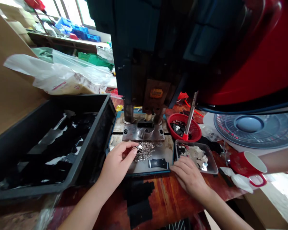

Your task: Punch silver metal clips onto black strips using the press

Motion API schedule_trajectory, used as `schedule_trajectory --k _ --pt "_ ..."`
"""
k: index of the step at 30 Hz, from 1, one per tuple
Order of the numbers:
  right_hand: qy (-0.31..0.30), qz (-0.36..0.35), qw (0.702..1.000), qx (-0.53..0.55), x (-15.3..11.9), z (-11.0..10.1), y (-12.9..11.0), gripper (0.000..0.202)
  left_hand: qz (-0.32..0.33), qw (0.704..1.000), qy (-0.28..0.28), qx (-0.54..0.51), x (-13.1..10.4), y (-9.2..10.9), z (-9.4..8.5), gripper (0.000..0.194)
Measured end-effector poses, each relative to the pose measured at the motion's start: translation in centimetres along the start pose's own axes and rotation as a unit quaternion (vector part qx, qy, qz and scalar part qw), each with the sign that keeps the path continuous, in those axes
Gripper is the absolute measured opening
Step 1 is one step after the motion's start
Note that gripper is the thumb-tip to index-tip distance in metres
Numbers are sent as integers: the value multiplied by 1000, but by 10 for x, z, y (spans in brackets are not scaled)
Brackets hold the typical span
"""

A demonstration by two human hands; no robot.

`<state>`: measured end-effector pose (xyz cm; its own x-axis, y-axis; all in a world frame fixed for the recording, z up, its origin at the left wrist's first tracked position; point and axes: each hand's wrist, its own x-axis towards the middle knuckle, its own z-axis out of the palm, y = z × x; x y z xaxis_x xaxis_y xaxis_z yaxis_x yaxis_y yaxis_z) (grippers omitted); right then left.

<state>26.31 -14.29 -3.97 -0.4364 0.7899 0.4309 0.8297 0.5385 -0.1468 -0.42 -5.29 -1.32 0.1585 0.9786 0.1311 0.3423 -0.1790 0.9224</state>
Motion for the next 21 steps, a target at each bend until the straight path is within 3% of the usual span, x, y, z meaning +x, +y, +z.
schedule_trajectory --k 4,10,16,21 --pt "48 64 996 38 22 0 -3 15 -17 999 18 -26 3 -1 1 20" --pt "137 174 972 79 102 5 0 15 -13 999 30 -2 6 2 0 23" --pt "118 175 976 57 168 24 9 15 -38 998 36 -35 16 9 -2 26" --pt "87 124 988 -11 175 24 8 16 -19 998 55 -16 25 11 -5 23"
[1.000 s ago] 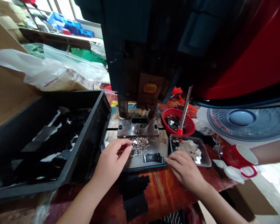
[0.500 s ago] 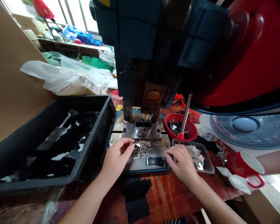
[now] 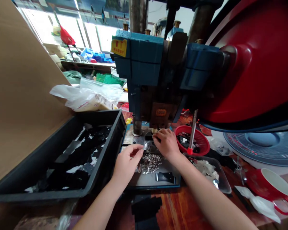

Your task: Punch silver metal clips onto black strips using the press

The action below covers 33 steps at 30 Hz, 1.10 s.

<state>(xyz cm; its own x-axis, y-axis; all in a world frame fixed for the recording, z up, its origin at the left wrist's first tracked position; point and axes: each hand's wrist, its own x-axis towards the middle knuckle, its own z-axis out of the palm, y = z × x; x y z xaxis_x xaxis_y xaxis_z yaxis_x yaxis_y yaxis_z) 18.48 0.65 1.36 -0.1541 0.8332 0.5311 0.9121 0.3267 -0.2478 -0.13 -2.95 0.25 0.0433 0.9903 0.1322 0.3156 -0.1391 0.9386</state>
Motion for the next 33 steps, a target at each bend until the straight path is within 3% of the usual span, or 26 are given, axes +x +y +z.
schedule_trajectory --k 7,12,22,33 --pt "-29 -104 994 1 -8 -14 5 25 17 999 29 16 17 6 5 22" --pt "-29 -99 995 7 -9 -13 3 24 46 998 33 28 32 9 12 23" --pt "0 -66 998 15 -13 -6 6 22 10 999 43 23 41 10 13 26" --pt "55 -153 987 0 -34 -10 10 13 41 998 36 25 36 8 11 21"
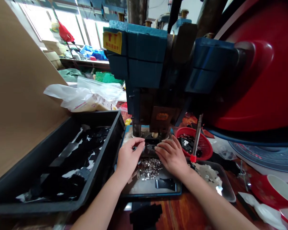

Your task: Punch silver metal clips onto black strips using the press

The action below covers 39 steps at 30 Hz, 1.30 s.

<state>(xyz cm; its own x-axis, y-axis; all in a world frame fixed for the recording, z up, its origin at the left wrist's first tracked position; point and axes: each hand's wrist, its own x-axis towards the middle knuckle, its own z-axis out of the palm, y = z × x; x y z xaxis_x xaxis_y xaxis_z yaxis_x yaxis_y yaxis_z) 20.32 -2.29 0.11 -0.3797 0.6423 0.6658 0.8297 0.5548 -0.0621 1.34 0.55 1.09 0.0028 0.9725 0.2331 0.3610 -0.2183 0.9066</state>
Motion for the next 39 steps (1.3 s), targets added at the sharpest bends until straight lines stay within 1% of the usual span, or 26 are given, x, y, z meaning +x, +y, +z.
schedule_trajectory --k 2,3,6,8,11,14,18,21,25,29,32,36,39 --pt "0 3 1000 19 1 -1 0 12 -3 1000 1 -4 -1 0 -1 20" --pt "-1 15 999 31 3 -1 0 12 -5 1000 0 -7 -1 0 -1 20" --pt "-7 77 996 52 15 3 1 13 -14 1000 -1 -17 -2 1 0 20" --pt "-3 108 994 33 24 9 2 14 -20 1000 0 -20 -3 1 1 20" --pt "9 129 992 -4 31 19 4 13 -26 999 1 -22 -4 0 2 20" --pt "-6 118 993 -3 31 21 5 14 -29 999 1 -31 -4 -1 2 20" --pt "-38 81 996 14 25 12 3 16 -33 999 7 -39 -4 -2 2 19" --pt "-48 62 997 16 22 6 2 18 -35 999 11 -33 -3 -2 3 20" --pt "-53 59 997 25 18 6 4 20 -27 999 10 -26 -1 -1 6 20" --pt "-32 83 994 62 14 10 8 25 5 1000 11 2 4 1 13 19" --pt "-15 81 994 70 12 10 10 25 40 998 12 47 10 2 20 17" --pt "-21 77 995 66 10 9 10 24 86 990 24 110 15 0 25 15" --pt "-26 83 992 89 10 10 10 25 97 986 33 134 16 -4 24 15"
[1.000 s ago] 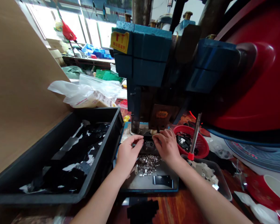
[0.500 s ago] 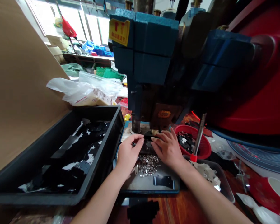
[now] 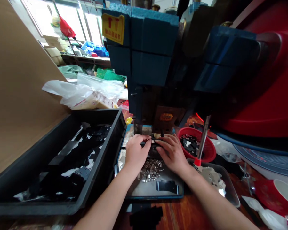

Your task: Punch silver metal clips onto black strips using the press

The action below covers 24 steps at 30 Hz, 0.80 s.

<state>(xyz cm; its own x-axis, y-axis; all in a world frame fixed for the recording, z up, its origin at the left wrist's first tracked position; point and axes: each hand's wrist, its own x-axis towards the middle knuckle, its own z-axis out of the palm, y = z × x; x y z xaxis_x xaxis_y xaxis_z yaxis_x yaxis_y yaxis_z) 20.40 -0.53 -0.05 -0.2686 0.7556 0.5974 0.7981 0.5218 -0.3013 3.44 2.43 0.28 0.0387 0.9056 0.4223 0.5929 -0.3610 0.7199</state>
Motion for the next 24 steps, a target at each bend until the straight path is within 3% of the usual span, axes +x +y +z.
schedule_trajectory --k 5,13,17,21,24 --pt "-8 8 999 30 1 2 1 25 -3 1000 -10 10 1 -3 -1 15" --pt "-21 -15 997 -74 3 -3 -8 25 -10 1000 -27 12 4 -5 3 15" --pt "-23 3 997 -75 7 -3 -14 23 -5 999 -33 4 6 -5 4 15" --pt "9 28 999 -23 -2 -8 -6 26 -13 1000 -3 -10 -1 -1 -11 20" --pt "41 69 997 8 -25 -16 11 23 -13 1000 15 -4 -18 -4 -30 21"
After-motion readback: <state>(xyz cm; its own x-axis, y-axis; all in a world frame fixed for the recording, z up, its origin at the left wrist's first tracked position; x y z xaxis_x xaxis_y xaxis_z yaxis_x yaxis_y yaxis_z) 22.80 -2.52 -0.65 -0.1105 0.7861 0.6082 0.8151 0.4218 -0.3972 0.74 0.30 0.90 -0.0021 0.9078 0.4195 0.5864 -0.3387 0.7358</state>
